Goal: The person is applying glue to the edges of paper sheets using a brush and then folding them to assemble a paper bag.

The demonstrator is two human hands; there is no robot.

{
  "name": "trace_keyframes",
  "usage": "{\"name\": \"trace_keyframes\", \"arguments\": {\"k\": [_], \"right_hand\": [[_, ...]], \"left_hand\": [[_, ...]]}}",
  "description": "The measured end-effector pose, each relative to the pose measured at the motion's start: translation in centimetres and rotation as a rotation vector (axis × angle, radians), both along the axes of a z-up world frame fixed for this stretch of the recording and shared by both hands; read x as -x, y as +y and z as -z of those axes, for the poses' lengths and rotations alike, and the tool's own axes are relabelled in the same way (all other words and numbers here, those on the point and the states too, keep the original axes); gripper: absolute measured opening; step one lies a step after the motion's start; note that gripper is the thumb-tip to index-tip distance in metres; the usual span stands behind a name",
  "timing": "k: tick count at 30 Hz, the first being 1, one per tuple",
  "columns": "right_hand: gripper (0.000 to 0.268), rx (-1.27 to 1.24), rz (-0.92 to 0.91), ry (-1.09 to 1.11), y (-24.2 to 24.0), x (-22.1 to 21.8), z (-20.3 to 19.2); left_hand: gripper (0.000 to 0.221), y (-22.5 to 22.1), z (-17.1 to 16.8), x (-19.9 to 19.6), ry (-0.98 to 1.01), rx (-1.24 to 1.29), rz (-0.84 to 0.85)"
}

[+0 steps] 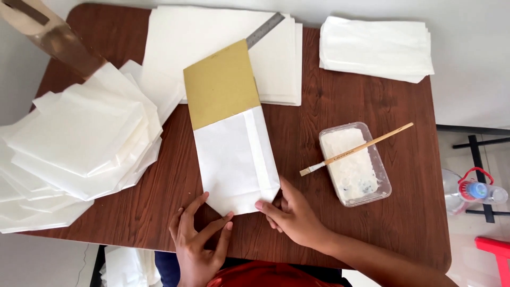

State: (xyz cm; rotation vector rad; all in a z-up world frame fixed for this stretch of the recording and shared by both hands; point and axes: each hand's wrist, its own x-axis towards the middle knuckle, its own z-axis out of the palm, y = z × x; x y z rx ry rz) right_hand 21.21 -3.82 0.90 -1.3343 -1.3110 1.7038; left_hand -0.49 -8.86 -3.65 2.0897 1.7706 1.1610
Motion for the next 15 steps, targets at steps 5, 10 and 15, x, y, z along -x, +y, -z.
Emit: {"name": "trace_keyframes", "arguments": {"k": [5,10,15], "right_hand": [[0.044,-0.165,0.101,0.4,-0.6,-1.8,2.4],[0.038,-0.313,0.126,0.655,0.7,-5.3,3.6],[0.031,-0.257,-0.039,0.641,1.7,-6.8,1.4]], "left_hand": [[0.013,1.4,-1.0,-0.2,-0.561,-0.025,0.025],[0.029,4.3,-3.7,0.4,-1.087,-0.15,-0.112],[0.109,3.5,-7.0,1.8,-1.859,-0.086,-0.233]]}}
